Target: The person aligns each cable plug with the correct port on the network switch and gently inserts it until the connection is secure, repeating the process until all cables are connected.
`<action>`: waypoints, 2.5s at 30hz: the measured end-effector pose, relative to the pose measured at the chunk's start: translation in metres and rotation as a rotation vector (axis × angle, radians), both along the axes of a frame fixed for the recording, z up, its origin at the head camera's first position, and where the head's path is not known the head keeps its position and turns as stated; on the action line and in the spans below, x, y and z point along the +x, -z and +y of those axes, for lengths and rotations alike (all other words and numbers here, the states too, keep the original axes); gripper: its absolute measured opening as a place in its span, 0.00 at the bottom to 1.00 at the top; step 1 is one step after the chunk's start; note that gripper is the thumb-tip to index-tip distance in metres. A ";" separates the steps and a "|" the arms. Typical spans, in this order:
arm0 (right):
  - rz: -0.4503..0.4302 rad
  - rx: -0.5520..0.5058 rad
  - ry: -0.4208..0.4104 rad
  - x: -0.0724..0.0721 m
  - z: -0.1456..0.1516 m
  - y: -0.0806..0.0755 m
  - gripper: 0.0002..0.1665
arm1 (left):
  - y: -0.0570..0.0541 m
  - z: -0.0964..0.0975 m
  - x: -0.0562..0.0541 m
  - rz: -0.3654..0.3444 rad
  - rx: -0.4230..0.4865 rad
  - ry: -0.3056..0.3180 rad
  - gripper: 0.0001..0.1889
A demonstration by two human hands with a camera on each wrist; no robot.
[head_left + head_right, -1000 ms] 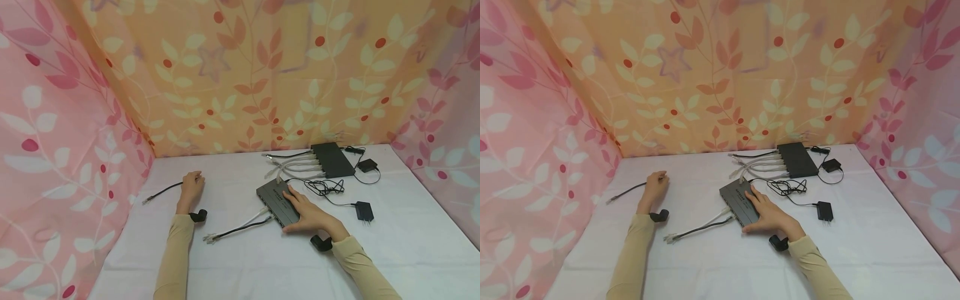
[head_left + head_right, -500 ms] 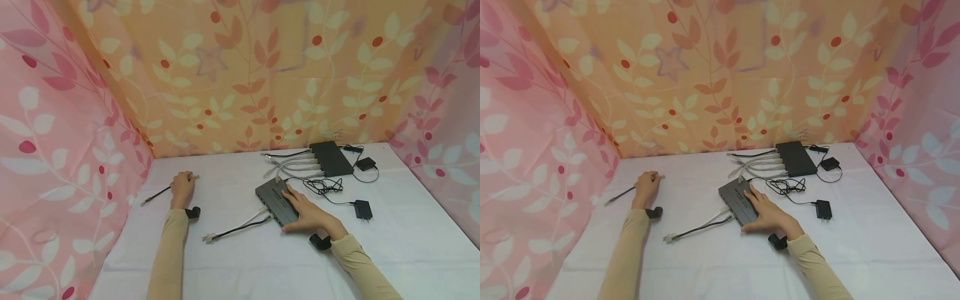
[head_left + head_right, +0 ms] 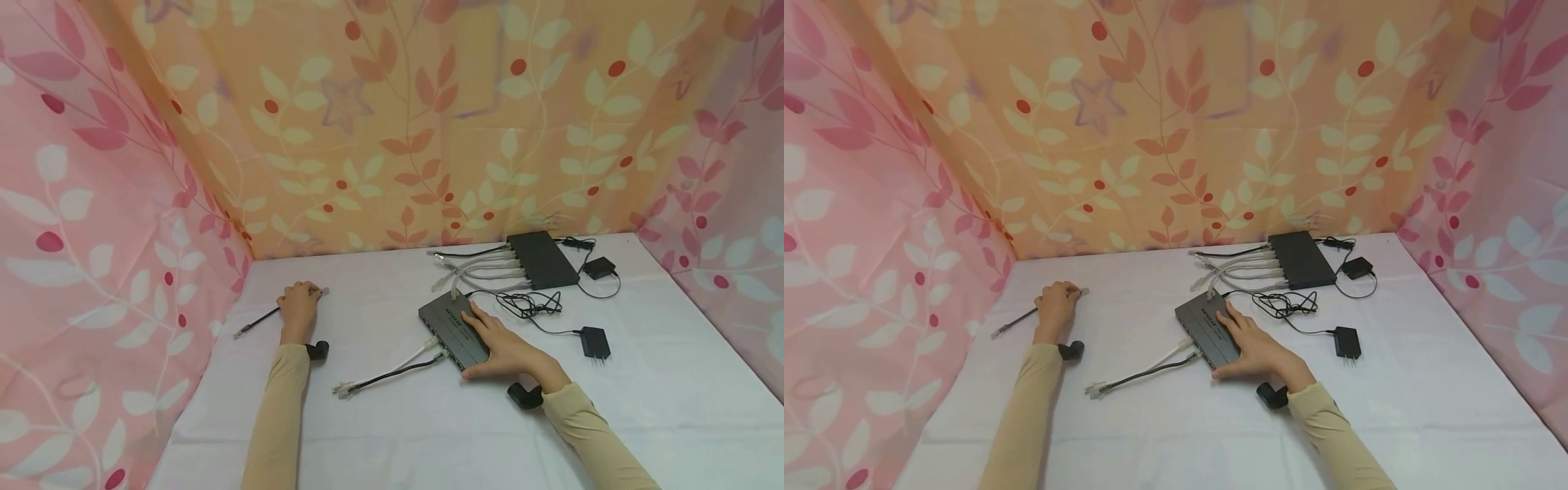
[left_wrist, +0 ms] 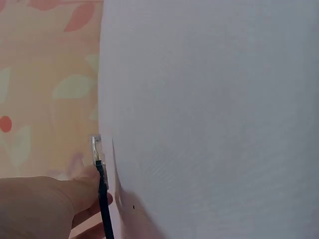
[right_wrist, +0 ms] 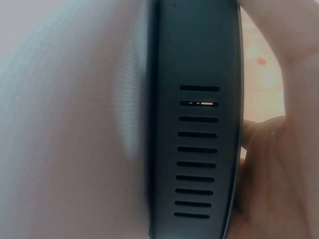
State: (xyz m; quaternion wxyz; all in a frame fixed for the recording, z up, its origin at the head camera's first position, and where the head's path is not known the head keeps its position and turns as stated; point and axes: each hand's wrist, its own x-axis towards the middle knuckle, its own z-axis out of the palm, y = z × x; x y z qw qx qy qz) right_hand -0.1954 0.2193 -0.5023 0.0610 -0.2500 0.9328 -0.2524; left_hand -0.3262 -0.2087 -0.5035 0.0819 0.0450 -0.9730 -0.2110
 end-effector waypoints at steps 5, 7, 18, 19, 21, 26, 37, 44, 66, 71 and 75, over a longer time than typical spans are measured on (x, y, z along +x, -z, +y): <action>0.011 -0.001 -0.003 0.000 0.000 0.000 0.71 | 0.000 0.003 0.003 0.006 0.108 0.021 0.11; 0.012 -0.002 -0.003 0.000 0.000 0.001 0.71 | 0.000 0.004 0.003 0.010 0.136 0.033 0.11; 0.010 -0.005 -0.008 0.000 0.001 0.000 0.71 | -0.002 0.013 0.013 0.022 0.166 0.116 0.11; 0.010 -0.007 -0.008 0.000 0.001 0.000 0.71 | -0.002 0.014 0.015 0.012 0.180 0.130 0.11; 0.010 -0.009 -0.009 0.000 0.001 0.000 0.70 | -0.002 0.016 0.019 -0.016 0.209 0.154 0.12; 0.000 -0.014 -0.009 0.001 0.001 0.000 0.70 | -0.005 0.019 0.027 -0.091 0.240 0.212 0.13; 0.011 -0.012 -0.012 0.000 0.001 0.001 0.71 | -0.012 0.035 0.035 -0.160 0.275 0.269 0.16; 0.008 -0.010 -0.011 0.000 0.002 0.001 0.71 | -0.018 0.046 0.038 -0.199 0.326 0.344 0.15; 0.003 -0.015 -0.010 0.002 0.001 -0.002 0.71 | -0.026 0.078 0.045 -0.214 0.329 0.466 0.12; -0.002 -0.017 -0.010 0.002 0.001 -0.003 0.70 | -0.025 0.088 0.048 -0.254 0.327 0.472 0.12; 0.004 -0.015 -0.011 0.002 0.001 -0.001 0.70 | -0.026 0.096 0.052 -0.290 0.328 0.479 0.12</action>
